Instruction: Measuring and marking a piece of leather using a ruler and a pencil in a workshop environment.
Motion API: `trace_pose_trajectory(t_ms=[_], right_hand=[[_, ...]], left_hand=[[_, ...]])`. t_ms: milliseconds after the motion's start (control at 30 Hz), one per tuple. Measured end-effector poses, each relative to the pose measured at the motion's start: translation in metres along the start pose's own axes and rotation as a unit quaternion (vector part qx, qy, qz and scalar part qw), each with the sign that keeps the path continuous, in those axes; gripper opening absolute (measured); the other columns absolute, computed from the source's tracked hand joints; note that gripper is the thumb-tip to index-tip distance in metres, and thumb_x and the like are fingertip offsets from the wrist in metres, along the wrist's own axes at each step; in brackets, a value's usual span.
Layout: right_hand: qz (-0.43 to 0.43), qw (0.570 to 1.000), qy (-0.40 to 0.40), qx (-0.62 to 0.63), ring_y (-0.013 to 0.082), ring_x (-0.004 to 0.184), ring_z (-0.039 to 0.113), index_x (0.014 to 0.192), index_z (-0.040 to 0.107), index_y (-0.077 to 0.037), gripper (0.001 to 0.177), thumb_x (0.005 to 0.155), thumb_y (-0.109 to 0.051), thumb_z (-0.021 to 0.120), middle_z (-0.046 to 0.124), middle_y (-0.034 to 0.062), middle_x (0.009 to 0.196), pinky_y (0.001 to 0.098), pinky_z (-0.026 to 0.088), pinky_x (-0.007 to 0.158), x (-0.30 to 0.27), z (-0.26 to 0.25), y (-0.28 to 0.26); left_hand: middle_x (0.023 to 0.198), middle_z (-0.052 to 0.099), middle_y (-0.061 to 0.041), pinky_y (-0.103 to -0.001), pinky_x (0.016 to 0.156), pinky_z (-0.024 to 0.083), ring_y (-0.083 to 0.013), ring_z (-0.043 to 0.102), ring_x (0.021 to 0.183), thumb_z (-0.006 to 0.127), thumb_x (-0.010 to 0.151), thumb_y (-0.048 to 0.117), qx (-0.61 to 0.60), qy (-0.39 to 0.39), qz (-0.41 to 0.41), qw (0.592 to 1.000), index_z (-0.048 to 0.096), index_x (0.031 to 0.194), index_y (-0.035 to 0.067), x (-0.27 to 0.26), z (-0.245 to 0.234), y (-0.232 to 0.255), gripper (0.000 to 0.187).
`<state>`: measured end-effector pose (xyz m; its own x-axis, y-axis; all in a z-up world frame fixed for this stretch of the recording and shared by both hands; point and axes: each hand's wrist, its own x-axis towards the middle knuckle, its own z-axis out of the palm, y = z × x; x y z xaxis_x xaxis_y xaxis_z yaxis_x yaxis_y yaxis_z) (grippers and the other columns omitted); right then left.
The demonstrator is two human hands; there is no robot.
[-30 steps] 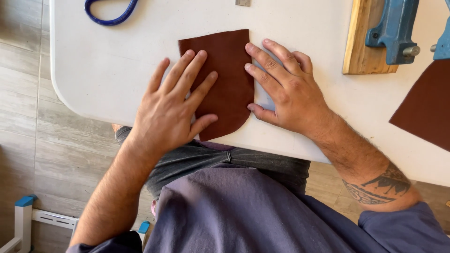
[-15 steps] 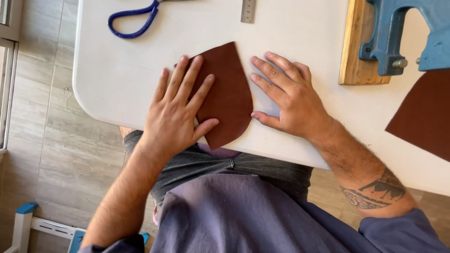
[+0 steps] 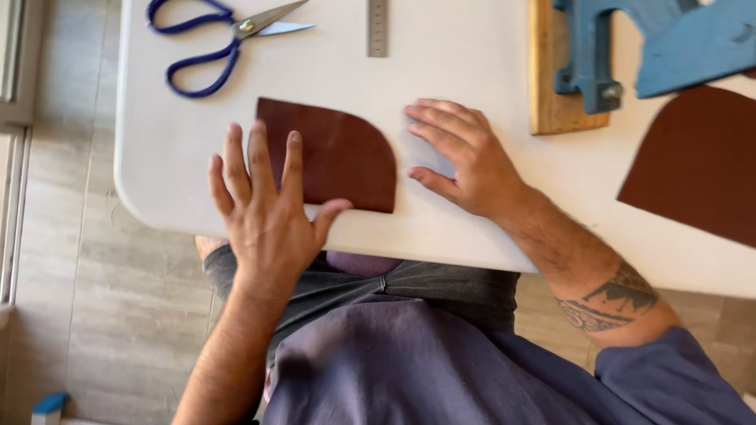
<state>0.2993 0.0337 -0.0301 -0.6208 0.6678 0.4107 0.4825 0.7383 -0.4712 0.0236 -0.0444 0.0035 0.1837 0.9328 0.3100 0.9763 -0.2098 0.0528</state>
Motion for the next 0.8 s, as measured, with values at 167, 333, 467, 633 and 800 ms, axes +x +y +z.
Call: trace_pose_trajectory(t_ms=[167,333,467,633,800], right_hand=[[0.007,1.0,0.006,0.019,0.0389,0.138,0.054,0.131,0.064,0.005,0.047,0.103,-0.032,0.069,0.061,0.0201,0.144,0.0517,0.044,0.113,-0.002,0.0,-0.002],[0.012,1.0,0.003,0.026,0.0391,0.138,0.054,0.131,0.064,0.006,0.046,0.102,-0.03,0.07,0.061,0.0208,0.144,0.0523,0.043,0.114,-0.002,-0.001,-0.002],[0.004,0.999,0.007,0.033,0.04,0.137,0.056,0.13,0.064,0.006,0.044,0.103,-0.028,0.069,0.062,0.0212,0.142,0.052,0.044,0.113,-0.002,-0.002,-0.002],[0.002,0.999,0.011,0.033,0.0405,0.135,0.057,0.128,0.064,0.008,0.044,0.102,-0.027,0.07,0.064,0.0227,0.139,0.052,0.045,0.113,-0.002,-0.003,-0.003],[-0.082,0.994,0.009,-0.069,0.0368,0.116,0.067,0.117,0.073,0.002,0.029,0.1,-0.022,0.073,0.071,0.022,0.128,0.0493,0.057,0.096,-0.013,-0.004,-0.018]], left_hand=[[0.162,0.039,-0.021,-0.06,0.121,0.028,-0.0417,0.028,0.152,0.054,0.104,0.041,-0.102,-0.052,0.168,0.979,0.059,0.147,0.005,0.039,0.005,-0.014,0.057],[0.17,0.025,-0.014,-0.062,0.124,0.022,-0.0381,0.021,0.157,0.051,0.101,0.059,-0.083,-0.11,0.188,0.972,0.043,0.163,0.017,0.039,0.028,-0.017,0.075],[0.169,0.027,-0.015,-0.063,0.122,0.024,-0.0406,0.022,0.155,0.05,0.1,0.065,-0.085,-0.096,0.168,0.977,0.045,0.161,0.016,0.036,0.026,-0.012,0.079],[0.168,0.026,-0.017,-0.062,0.123,0.022,-0.0405,0.02,0.155,0.052,0.099,0.065,-0.076,-0.094,0.142,0.983,0.046,0.161,0.015,0.031,0.028,-0.005,0.08],[0.169,0.023,-0.015,-0.061,0.124,0.022,-0.0388,0.017,0.156,0.051,0.1,0.065,-0.069,-0.097,0.122,0.985,0.044,0.162,0.017,0.028,0.029,-0.002,0.08]])
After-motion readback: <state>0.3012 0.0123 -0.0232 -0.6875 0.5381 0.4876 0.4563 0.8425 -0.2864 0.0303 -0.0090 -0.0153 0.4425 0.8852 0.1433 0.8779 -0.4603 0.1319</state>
